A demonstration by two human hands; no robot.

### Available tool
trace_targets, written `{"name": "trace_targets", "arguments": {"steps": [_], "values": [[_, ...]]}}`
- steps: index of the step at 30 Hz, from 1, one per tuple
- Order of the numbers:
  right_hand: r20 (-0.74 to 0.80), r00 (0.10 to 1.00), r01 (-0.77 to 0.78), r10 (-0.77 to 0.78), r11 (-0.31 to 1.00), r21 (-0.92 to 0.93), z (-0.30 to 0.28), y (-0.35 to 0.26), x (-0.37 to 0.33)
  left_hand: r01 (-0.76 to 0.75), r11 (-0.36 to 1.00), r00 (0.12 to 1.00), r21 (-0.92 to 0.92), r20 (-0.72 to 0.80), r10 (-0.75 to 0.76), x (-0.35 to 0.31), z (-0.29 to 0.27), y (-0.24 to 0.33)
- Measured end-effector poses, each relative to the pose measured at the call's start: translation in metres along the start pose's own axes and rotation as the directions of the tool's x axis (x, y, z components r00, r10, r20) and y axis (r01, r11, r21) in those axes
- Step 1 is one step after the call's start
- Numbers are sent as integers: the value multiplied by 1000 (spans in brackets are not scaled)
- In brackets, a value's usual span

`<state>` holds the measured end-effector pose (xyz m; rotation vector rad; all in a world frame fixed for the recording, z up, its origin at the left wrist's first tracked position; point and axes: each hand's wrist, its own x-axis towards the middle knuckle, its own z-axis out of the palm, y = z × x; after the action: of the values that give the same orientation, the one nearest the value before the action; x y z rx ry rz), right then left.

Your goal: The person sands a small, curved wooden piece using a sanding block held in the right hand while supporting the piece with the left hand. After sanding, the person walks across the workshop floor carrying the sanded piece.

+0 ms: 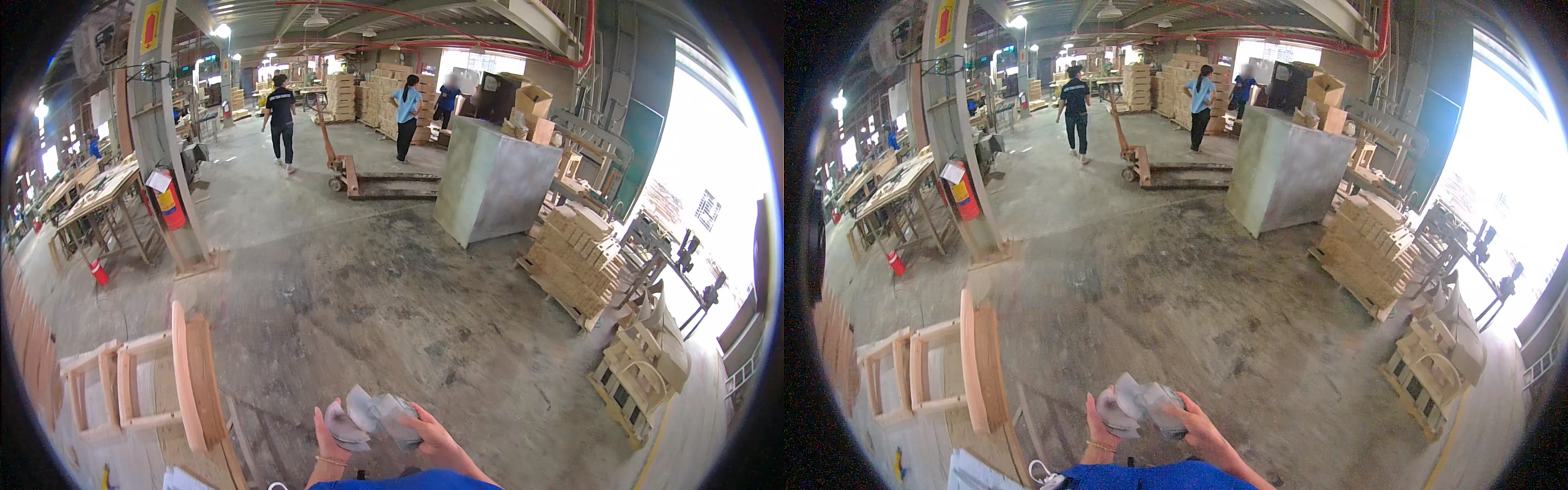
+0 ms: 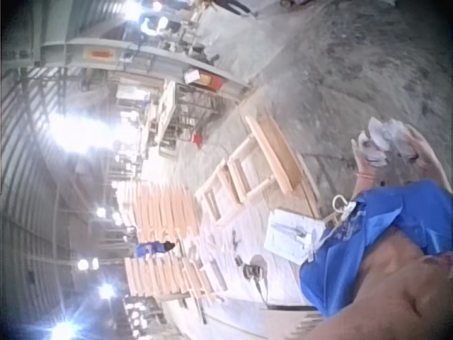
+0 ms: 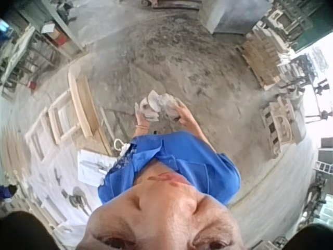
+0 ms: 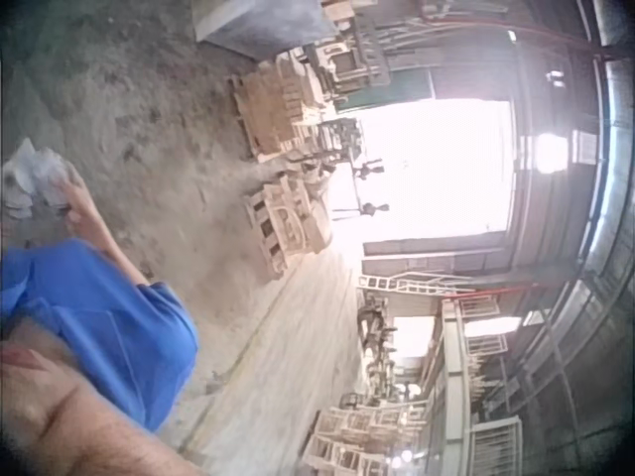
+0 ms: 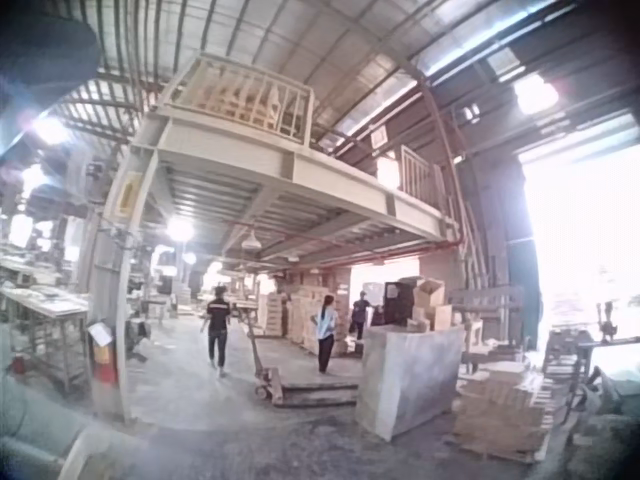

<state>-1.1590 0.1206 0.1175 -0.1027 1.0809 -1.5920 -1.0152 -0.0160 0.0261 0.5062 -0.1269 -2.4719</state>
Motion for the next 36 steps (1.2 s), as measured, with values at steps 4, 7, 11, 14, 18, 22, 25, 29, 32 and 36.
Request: {"name": "trace_targets", "arguments": {"steps": [4,7,11,14,18,22,25,29,32,36], "values": [[-43,995,81,-85,992,-93,-4,-3,65,-3,994,1000,108,6,3,65,25,10],[-41,986,148,-164,953,-263,7,-10,126,-34,961,995,274,-81,59,122,34,28],[88,877,347,-473,494,-797,26,-55,213,-6,957,993,291,-109,39,196,52,71],[156,925,298,-346,410,-862,59,-86,286,33,923,961,383,-265,76,257,70,114],[587,706,665,-397,86,-742,102,-91,388,-167,942,959,290,-173,223,344,75,175],[514,857,503,-22,249,-828,148,-110,474,-300,945,907,134,-268,326,383,109,235],[613,786,540,84,389,-746,180,-130,546,-325,935,926,143,-151,345,430,117,283],[641,754,481,143,545,-687,239,-162,637,-354,933,930,68,-76,359,504,109,376],[552,798,293,243,644,-707,286,-211,685,-278,961,960,-17,-45,277,560,114,431],[373,880,-157,294,921,-356,296,-264,763,-125,992,992,24,-2,125,640,156,486]]}}
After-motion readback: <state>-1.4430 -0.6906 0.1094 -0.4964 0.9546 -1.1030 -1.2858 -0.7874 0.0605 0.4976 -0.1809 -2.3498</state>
